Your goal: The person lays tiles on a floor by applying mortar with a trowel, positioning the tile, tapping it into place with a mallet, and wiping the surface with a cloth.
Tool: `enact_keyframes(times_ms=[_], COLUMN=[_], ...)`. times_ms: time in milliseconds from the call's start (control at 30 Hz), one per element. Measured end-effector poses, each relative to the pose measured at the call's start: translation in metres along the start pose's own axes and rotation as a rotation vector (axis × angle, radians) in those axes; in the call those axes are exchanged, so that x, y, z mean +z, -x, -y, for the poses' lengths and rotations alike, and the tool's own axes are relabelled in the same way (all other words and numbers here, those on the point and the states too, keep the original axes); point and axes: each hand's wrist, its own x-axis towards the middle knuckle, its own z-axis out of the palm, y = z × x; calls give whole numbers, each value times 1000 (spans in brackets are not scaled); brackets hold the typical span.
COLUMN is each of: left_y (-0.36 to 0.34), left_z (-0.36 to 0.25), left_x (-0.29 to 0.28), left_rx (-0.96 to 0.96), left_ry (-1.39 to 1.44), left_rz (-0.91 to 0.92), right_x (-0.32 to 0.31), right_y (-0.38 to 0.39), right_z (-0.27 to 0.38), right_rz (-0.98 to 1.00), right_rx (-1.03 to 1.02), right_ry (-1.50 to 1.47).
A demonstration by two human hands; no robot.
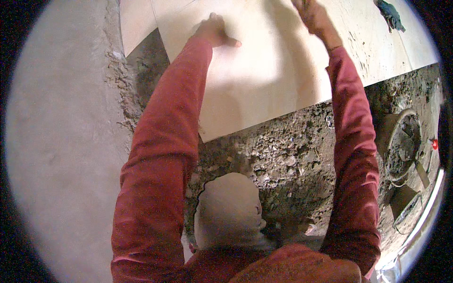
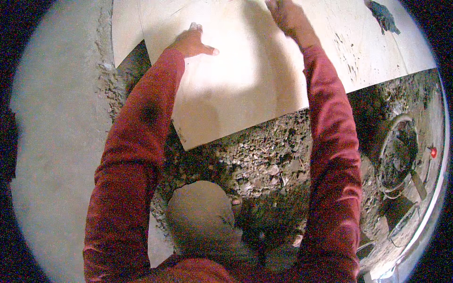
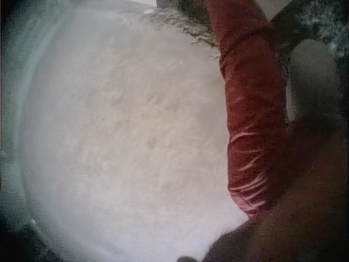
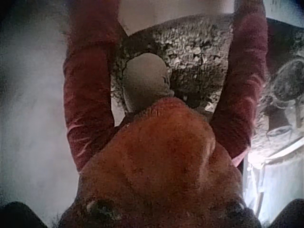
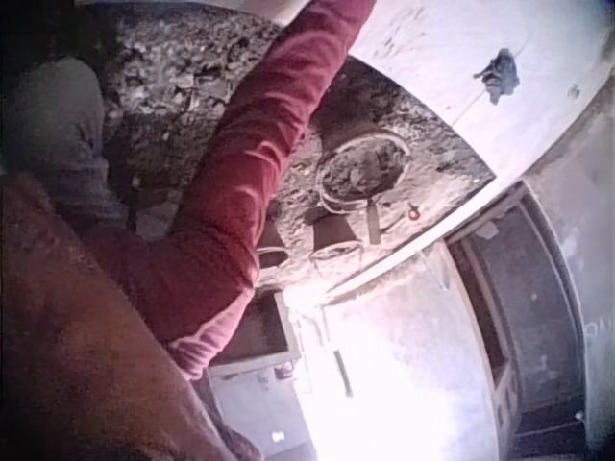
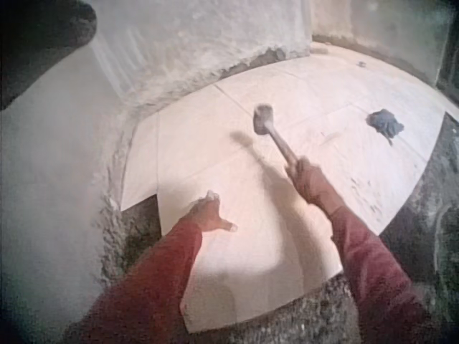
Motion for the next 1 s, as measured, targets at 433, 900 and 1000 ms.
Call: enact_keyframes(times_ms=[433, 900, 1000], left_y=[11, -6, -4], left_z=[-2, 9, 8], left_x=[-13, -1, -1], left_rx=[57, 77, 67], left_ry=[63, -28, 12], left_rz=[120, 82, 112], right_x=[4, 31, 23], right_y=[18, -10, -16], right_z=[30, 5, -9], right_rz=[-180, -123, -131], right_rx=[-57, 52, 64], right_ry=[-42, 25, -100])
